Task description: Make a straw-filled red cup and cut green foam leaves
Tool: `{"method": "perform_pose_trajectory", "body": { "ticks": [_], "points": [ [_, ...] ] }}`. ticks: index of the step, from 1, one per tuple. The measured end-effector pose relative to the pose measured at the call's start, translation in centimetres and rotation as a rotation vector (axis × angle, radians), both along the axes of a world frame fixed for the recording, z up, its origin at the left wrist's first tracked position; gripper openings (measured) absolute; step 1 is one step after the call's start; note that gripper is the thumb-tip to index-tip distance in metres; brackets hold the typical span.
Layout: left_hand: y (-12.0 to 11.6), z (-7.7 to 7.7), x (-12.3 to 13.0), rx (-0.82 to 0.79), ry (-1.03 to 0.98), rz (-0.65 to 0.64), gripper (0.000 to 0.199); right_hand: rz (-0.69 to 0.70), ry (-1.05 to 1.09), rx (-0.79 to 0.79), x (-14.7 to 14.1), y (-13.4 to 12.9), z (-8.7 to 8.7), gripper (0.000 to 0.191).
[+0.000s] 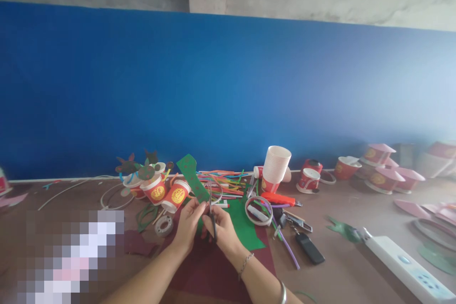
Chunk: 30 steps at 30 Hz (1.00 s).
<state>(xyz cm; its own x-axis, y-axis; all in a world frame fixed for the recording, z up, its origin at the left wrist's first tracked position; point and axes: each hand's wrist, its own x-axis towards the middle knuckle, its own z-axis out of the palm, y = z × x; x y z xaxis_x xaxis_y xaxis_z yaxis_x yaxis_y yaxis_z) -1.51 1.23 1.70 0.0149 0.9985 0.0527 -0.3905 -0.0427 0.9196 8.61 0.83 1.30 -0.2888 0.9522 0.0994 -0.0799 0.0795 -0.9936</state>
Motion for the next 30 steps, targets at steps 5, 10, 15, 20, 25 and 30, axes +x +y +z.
{"method": "perform_pose_trajectory", "body": {
  "ticks": [5,10,15,20,25,30],
  "points": [
    [0.0,0.0,0.0,-0.022,0.003,0.03,0.037,0.0,-0.009,-0.009,0.0,0.0,0.0,0.035],
    [-0.1,0.1,0.0,-0.008,0.005,0.004,0.035,-0.011,-0.017,0.005,-0.1,0.0,0.0,0.033],
    [-0.3,0.3,0.1,-0.005,0.004,0.001,0.034,-0.018,-0.02,0.008,-0.1,-0.1,0.1,0.034],
    [-0.2,0.0,0.0,-0.015,0.03,-0.002,0.034,-0.031,-0.024,0.014,-0.2,-0.1,0.0,0.036],
    [0.2,-0.5,-0.2,-0.012,0.032,0.032,0.032,-0.033,-0.034,0.015,-0.2,-0.1,-0.1,0.037],
    [0.4,-0.8,-0.4,0.005,0.048,0.057,0.03,-0.04,-0.035,0.007,-0.1,-0.1,0.1,0.038]
  ]
}}
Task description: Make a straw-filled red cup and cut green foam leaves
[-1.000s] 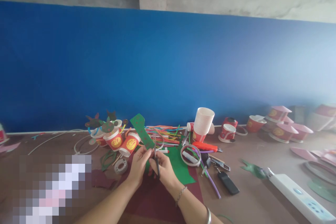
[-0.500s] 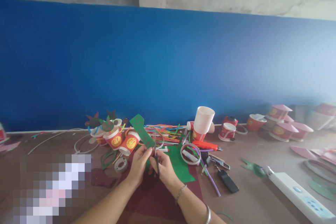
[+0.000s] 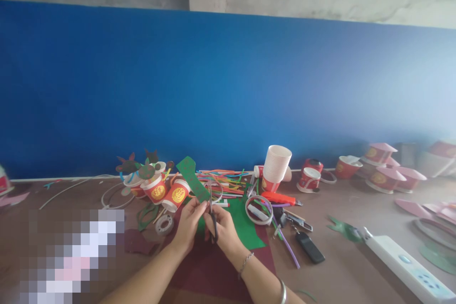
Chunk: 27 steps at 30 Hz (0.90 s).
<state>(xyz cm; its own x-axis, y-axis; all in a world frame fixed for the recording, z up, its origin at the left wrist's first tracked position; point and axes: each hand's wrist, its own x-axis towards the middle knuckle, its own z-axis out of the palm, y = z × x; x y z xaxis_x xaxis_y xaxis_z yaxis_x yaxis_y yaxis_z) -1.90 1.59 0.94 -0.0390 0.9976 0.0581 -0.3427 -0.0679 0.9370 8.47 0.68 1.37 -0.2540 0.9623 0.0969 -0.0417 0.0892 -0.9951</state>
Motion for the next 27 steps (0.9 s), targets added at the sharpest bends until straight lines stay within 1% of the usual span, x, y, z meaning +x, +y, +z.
{"method": "perform_pose_trajectory", "body": {
  "ticks": [7,12,19,27],
  "points": [
    [-0.32,0.46,0.22,-0.011,-0.03,-0.038,0.033,0.046,0.03,0.009,0.12,0.01,-0.06,0.035],
    [-0.56,0.85,0.33,-0.003,-0.047,-0.072,0.034,0.027,0.021,-0.001,0.09,0.01,0.03,0.036],
    [-0.57,0.8,0.47,-0.014,-0.091,-0.075,0.031,0.037,0.023,0.013,0.07,0.02,0.0,0.036],
    [-0.59,0.83,0.59,-0.05,-0.073,-0.052,0.036,0.027,0.03,0.012,-0.02,0.16,-0.22,0.035]
  ]
}}
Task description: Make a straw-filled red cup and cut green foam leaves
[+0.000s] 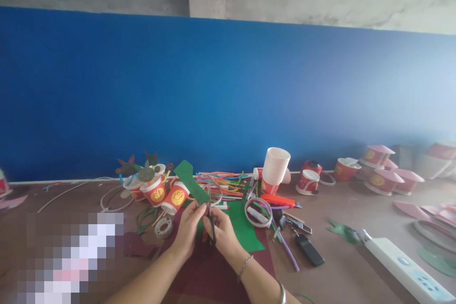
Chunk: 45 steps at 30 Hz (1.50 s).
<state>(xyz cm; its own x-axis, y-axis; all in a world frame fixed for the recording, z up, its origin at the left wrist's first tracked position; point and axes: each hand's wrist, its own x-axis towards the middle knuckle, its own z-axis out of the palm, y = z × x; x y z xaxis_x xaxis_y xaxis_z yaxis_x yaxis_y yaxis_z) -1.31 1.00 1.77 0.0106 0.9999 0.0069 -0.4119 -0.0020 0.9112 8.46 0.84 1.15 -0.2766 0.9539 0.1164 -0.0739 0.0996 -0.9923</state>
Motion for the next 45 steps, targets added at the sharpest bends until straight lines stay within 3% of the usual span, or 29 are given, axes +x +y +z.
{"method": "perform_pose_trajectory", "body": {
  "ticks": [9,18,26,45],
  "points": [
    [0.3,-0.63,-0.17,0.0,-0.01,0.027,0.035,-0.007,0.003,0.013,-0.11,-0.12,0.26,0.036],
    [-0.28,0.13,0.14,-0.006,-0.011,-0.005,0.035,0.028,0.031,0.019,-0.11,-0.18,-0.12,0.033],
    [-0.37,0.15,0.29,-0.027,0.011,0.011,0.033,0.021,0.05,0.019,-0.22,-0.39,0.62,0.034],
    [-0.43,0.09,0.38,-0.039,0.031,0.029,0.03,0.009,0.029,0.015,-0.28,-0.19,0.21,0.035]
  ]
}}
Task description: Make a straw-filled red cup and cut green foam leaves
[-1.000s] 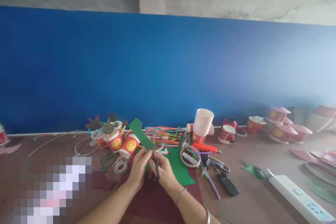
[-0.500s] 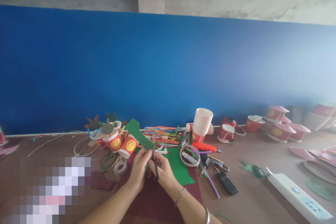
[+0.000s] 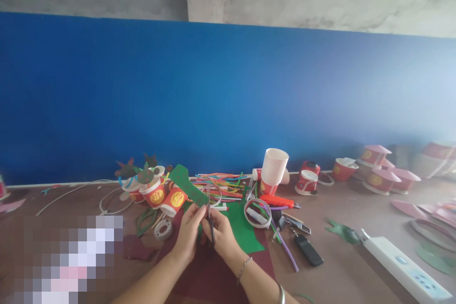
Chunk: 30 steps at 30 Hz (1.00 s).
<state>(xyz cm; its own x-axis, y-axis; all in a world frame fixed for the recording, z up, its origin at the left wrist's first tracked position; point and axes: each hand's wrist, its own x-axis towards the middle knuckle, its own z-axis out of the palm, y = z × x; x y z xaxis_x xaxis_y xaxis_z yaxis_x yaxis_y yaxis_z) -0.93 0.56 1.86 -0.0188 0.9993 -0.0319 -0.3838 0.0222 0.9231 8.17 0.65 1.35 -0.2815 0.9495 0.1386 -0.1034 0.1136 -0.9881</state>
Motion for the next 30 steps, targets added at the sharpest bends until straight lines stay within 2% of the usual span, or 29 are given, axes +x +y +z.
{"method": "perform_pose_trajectory", "body": {
  "ticks": [17,30],
  "points": [
    [-0.07,0.15,0.03,0.011,-0.001,0.001,0.035,0.011,-0.002,-0.01,0.18,-0.06,0.06,0.034],
    [-0.17,0.27,0.08,0.015,-0.011,0.001,0.038,0.014,-0.002,-0.012,0.3,0.16,-0.55,0.036]
  ]
}}
